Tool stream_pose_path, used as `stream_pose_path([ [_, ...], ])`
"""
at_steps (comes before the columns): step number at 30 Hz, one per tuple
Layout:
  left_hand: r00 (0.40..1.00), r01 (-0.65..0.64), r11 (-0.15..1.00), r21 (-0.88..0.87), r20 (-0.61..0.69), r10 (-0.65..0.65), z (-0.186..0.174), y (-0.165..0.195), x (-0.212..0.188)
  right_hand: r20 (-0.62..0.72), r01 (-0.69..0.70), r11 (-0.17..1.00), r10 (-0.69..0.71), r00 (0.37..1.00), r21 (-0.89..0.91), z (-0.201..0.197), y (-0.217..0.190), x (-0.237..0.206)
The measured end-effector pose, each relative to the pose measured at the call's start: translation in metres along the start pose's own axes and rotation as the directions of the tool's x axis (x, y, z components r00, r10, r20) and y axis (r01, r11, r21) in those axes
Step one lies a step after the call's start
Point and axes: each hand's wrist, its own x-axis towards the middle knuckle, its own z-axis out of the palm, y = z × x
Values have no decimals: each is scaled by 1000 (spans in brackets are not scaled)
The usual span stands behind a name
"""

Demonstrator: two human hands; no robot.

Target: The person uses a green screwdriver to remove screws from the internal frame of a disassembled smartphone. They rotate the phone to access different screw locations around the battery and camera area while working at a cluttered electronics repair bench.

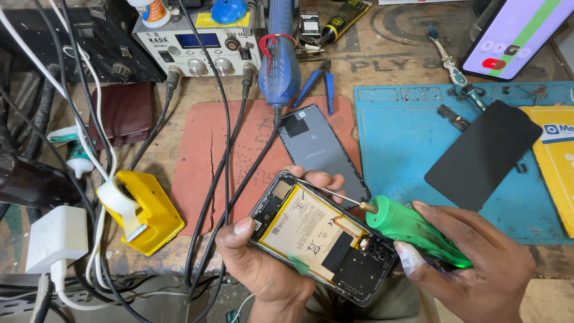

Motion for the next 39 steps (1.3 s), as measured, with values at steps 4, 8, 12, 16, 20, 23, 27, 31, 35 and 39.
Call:
stream_pose_path([
  [4,1000,10,1000,19,-17,-9,2,0,1,-5,31,999,-30,1000,34,0,2,1],
  [8,999,17,999,37,-34,-16,2,0,0,-16,12,1000,-12,1000,5,1,3,-2],
  [12,999,23,999,39,-34,-22,2,1,0,-6,-12,1000,12,1000,20,2,4,-4],
  [16,999,29,999,29,-25,-28,3,1,1,-11,10,1000,-10,1000,19,1,5,-4],
  [20,1000,12,999,35,-24,-11,1,1,-1,-1,-7,1000,7,1000,5,2,5,-4],
  [23,1000,3,1000,22,-13,-3,-1,1,-1,2,-1,1000,1,1000,-9,2,4,-5],
  [27,1000,-7,1000,9,10,7,-2,0,-2,3,-18,1000,18,1000,12,1,4,-5],
  [31,1000,-14,1000,-5,9,14,-2,-2,-2,-1,10,1000,-10,1000,4,-1,4,-4],
  [35,1000,-24,1000,-4,13,24,-3,-2,-2,2,6,1000,-6,1000,11,-1,5,-4],
  [39,999,-43,999,1,14,43,-2,-2,-2,7,-21,999,20,1000,33,-1,5,-4],
])
